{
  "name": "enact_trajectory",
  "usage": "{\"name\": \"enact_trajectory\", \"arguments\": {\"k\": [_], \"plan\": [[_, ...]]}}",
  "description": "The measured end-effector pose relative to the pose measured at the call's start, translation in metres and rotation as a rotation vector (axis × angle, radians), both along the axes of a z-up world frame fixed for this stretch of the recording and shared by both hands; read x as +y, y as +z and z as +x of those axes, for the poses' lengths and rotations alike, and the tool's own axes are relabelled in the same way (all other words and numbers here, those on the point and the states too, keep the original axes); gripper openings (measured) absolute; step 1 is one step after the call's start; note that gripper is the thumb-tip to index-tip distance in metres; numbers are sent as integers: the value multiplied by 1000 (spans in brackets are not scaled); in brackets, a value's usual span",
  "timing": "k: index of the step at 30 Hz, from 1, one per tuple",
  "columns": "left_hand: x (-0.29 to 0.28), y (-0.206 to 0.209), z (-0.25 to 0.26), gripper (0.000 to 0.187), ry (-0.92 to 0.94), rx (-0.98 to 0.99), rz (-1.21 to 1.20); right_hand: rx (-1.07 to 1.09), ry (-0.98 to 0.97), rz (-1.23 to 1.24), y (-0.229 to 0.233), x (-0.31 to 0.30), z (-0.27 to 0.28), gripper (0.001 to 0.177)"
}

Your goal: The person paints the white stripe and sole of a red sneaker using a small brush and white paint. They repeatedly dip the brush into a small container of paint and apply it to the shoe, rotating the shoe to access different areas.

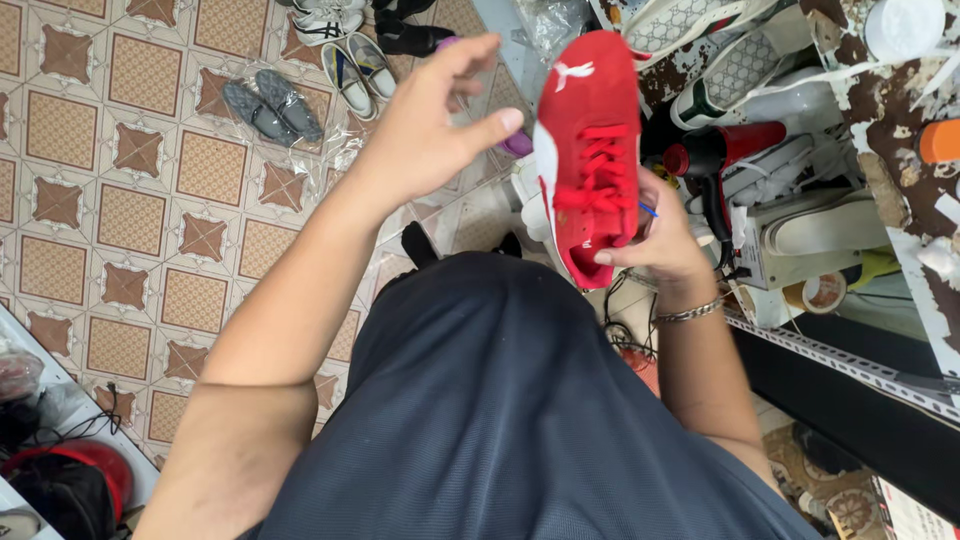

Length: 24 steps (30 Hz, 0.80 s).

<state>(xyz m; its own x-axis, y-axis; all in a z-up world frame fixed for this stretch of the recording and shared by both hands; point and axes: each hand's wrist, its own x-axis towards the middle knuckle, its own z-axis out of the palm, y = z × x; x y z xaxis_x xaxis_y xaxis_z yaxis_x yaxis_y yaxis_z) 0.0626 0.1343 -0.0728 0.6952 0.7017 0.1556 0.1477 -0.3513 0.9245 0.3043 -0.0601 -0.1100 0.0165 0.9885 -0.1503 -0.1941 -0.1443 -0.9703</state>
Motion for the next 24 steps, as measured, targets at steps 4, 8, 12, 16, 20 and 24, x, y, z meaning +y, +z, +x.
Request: {"name": "enact_trajectory", "arguments": {"k": [4,8,12,16,20,24], "plan": [[-10,-8,11,62,-148,32,-211,-157,111,-34,37,3,0,107],[-26,4,4,49,-146,192,-190,-266,209,36,57,4,-1,113],[-41,8,-1,40,-177,231,-294,-402,282,-9,73,-2,0,121],[-59,1,-10,37,-184,163,-427,-683,372,90,93,4,1,128],[-66,-18,-17,39,-277,228,-521,-722,451,103,100,10,4,130],[-63,-43,-20,41,-368,226,-917,-766,570,-86,87,10,18,130]]}}
